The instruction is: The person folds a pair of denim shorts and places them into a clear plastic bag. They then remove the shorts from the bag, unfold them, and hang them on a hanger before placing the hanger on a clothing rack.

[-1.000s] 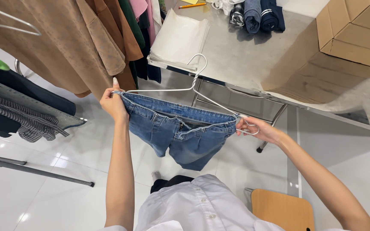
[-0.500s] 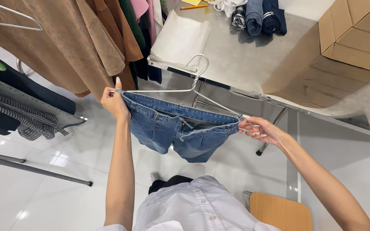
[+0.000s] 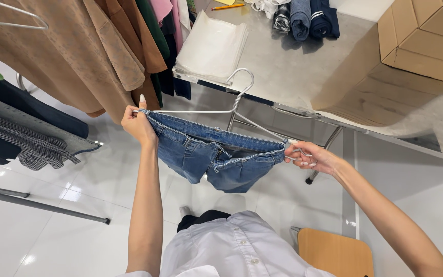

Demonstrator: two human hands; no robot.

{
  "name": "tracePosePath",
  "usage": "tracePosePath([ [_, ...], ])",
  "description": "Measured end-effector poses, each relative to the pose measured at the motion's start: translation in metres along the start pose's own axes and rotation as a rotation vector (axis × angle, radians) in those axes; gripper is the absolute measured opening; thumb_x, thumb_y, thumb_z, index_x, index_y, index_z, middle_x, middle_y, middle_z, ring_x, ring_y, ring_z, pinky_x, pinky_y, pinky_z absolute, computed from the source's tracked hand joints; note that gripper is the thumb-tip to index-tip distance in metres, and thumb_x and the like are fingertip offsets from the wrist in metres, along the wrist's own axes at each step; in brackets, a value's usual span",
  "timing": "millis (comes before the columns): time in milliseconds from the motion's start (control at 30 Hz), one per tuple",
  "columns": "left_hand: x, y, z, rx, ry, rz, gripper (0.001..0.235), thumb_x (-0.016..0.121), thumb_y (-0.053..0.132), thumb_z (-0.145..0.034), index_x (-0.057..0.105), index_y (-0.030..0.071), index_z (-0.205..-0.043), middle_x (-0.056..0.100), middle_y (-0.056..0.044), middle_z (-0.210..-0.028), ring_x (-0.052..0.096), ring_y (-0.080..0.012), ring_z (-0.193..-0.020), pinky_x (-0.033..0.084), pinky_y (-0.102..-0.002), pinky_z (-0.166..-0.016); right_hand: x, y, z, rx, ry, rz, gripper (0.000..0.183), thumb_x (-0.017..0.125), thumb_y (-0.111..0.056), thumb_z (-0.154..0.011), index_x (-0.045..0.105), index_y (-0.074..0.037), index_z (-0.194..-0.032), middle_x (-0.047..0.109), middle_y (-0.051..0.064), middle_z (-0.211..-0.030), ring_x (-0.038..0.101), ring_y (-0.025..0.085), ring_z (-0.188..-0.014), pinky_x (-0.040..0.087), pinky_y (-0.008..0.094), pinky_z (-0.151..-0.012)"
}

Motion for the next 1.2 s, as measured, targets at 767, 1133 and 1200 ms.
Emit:
tracePosePath([
  [767,0.035,-0.02,0.04,0.093,-0.067,-0.114,0.032,0.082,0.018,-0.082,0.06,0.013,-0.059,0.043,0.002,-0.045,0.039,-0.0084,-0.05,0.033,-0.023,-0.055,0.123,-0.029,0.019,0.403,0.126,0.683,0.078,0.067,-0.051,-0.09,0.053,0.006,-0.141,0.077,0.024,-0.1,0.078,0.025,-0.083,0.056,0.032,-0.086],
  [1133,0.016,-0.031,0.017,-0.046,-0.047,0.023,0.031,0.081,0.015,-0.081,0.059,0.011,-0.06,0.042,0.003,-0.045,0.038,-0.0046,-0.045,0.026,-0.02,-0.045,0.028,0.011,-0.003,0.239,-0.026,0.332,0.056,0.048,-0.062,-0.097,0.065,-0.01,-0.105,0.068,0.01,-0.082,0.065,0.016,-0.067,0.054,0.028,-0.062],
  [1200,0.011,-0.035,0.011,-0.06,-0.038,0.03,0.031,0.081,0.014,-0.08,0.059,0.011,-0.059,0.044,0.001,-0.043,0.041,-0.0051,-0.041,0.028,-0.019,-0.042,0.014,0.026,-0.007,0.296,-0.16,0.293,0.067,0.037,-0.072,-0.094,0.065,-0.015,-0.119,0.071,0.011,-0.091,0.063,0.016,-0.072,0.052,0.026,-0.069],
])
Point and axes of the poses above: each hand's wrist, its own z-axis away from the middle knuckle, its own x-axis out of the palm, y = z × x, the point moved 1 cm from there along -z, towards the middle knuckle
